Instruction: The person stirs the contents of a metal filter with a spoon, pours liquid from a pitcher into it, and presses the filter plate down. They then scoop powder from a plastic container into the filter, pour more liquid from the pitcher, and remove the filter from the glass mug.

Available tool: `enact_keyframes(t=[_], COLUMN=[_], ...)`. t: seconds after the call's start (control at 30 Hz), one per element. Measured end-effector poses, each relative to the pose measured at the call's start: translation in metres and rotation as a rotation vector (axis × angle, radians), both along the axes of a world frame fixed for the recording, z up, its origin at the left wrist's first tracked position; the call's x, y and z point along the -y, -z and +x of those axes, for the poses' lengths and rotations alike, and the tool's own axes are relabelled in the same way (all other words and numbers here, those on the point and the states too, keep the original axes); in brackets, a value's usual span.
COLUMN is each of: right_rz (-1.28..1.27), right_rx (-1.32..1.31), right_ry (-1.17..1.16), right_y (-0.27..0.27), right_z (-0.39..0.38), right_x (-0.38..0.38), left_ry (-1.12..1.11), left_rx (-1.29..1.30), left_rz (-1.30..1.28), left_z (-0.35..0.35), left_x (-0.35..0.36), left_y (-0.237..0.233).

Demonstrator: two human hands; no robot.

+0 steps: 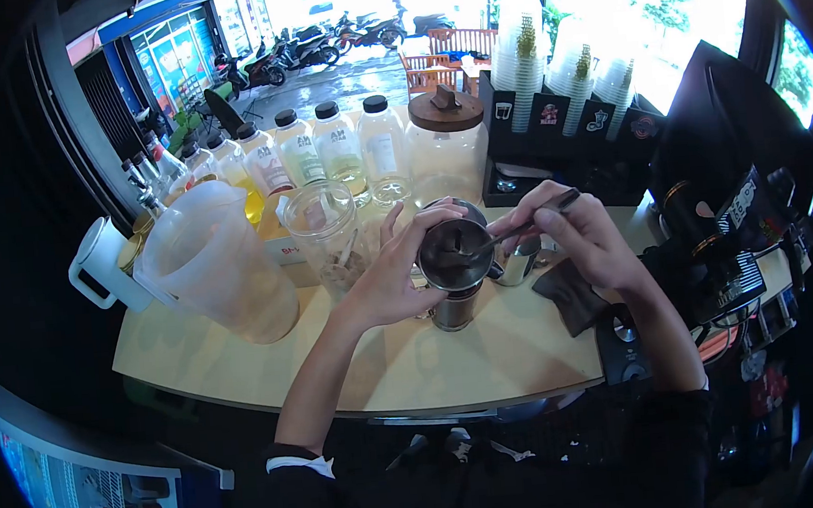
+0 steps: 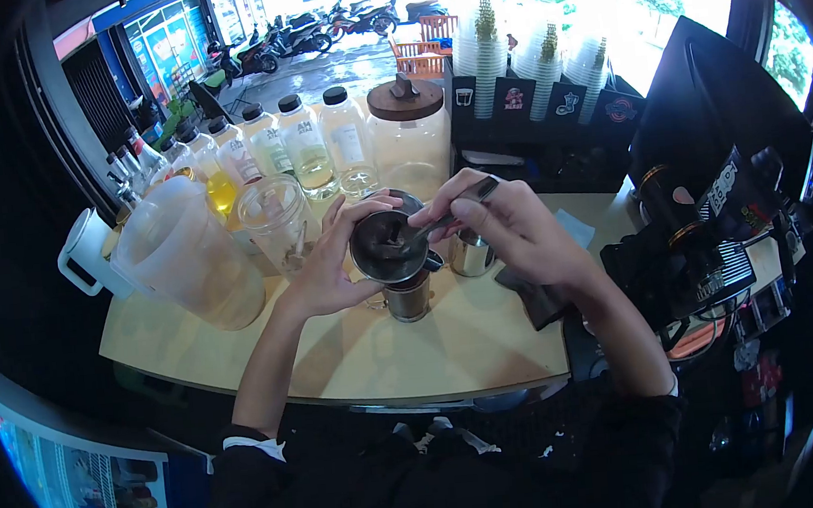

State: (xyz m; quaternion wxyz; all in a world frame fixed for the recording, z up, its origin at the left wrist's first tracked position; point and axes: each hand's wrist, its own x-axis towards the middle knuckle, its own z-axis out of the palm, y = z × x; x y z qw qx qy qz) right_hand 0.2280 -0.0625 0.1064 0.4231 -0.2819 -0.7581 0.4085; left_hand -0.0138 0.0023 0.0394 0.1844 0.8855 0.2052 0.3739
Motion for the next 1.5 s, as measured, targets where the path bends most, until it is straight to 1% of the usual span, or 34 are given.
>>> enact_keyframes(t=[0.07,0.13,0.27,0.33,0.37,0.43,0.47,0.53,0.63,0.67,0.7,0.77,0.9,1.0,1.1,1.17,1.2,1.27,1.3,1.37,1.4,1.43,1.5], right_rz=[0.010,0.092,0.130,0.243,0.245,0.162,0.161,0.158,0.185,0.198,0.198,0.215,0.173,0.177,0.190,0.170,0.175,0.245,0.250,0.114,0.094,0.090,0.212], right_rx=[-0.048,0.113,0.152,0.277,0.277,0.157,0.158,0.321,0.311,0.249,0.249,0.317,0.336,0.285,0.351,0.231,0.234,0.295,0.297,0.097,-0.001,-0.002,0.241], right_ry=[0.014,0.011,0.045,-0.017,-0.015,0.041,0.039,0.026,0.053,0.067,0.066,-0.011,0.027,0.017,0.005,0.113,0.109,0.018,0.017,0.063,0.022,0.024,0.041], right_y=[-0.004,-0.010,-0.016,-0.014,-0.016,-0.021,-0.023,-0.027,-0.028,-0.026,-0.023,-0.020,-0.028,-0.026,-0.025,-0.025,-0.022,-0.017,-0.018,-0.019,-0.018,-0.018,-0.015], right_z=[0.001,0.001,0.000,-0.005,-0.005,-0.004,-0.005,-0.011,-0.012,-0.010,-0.011,-0.013,-0.015,-0.015,-0.017,-0.014,-0.015,-0.017,-0.017,-0.017,-0.017,-0.016,-0.016], right_x=[-0.001,0.001,0.000,-0.001,-0.002,-0.003,-0.002,0.000,-0.003,-0.006,-0.008,-0.010,-0.009,-0.011,-0.010,-0.012,-0.012,-0.011,-0.010,-0.006,-0.006,-0.008,-0.009], left_ry=[-0.006,-0.011,-0.027,-0.023,-0.021,-0.025,-0.031,-0.041,-0.052,-0.059,-0.060,-0.073,-0.077,-0.090,-0.066,-0.086,-0.091,-0.116,-0.118,-0.132,-0.130,-0.135,-0.137], left_rx=[-0.012,-0.016,-0.038,-0.039,-0.041,-0.034,-0.025,-0.044,-0.067,-0.069,-0.069,-0.103,-0.106,-0.117,-0.109,-0.104,-0.100,-0.152,-0.151,-0.162,-0.164,-0.147,-0.133], left_rz=[-0.007,-0.009,-0.009,0.016,0.042,0.036,0.030,0.043,0.062,0.066,0.065,0.108,0.131,0.129,0.123,0.128,0.133,0.151,0.156,0.120,0.117,0.107,0.093], left_z=[-0.001,-0.001,-0.001,0.002,0.003,0.004,0.004,0.003,0.005,0.005,0.004,0.005,0.006,0.006,0.007,0.007,0.006,0.004,0.004,0.003,0.003,0.003,0.002], left_x=[0.001,0.002,0.003,0.003,0.002,0.004,0.004,0.004,0.005,0.006,0.006,0.006,0.006,0.006,0.004,0.006,0.005,0.003,0.002,0.002,0.003,0.003,0.004], left_y=[-0.001,-0.003,-0.003,-0.001,-0.001,-0.003,-0.004,-0.005,-0.007,-0.008,-0.008,-0.009,-0.009,-0.011,-0.009,-0.010,-0.010,-0.011,-0.012,-0.012,-0.012,-0.013,-0.014])
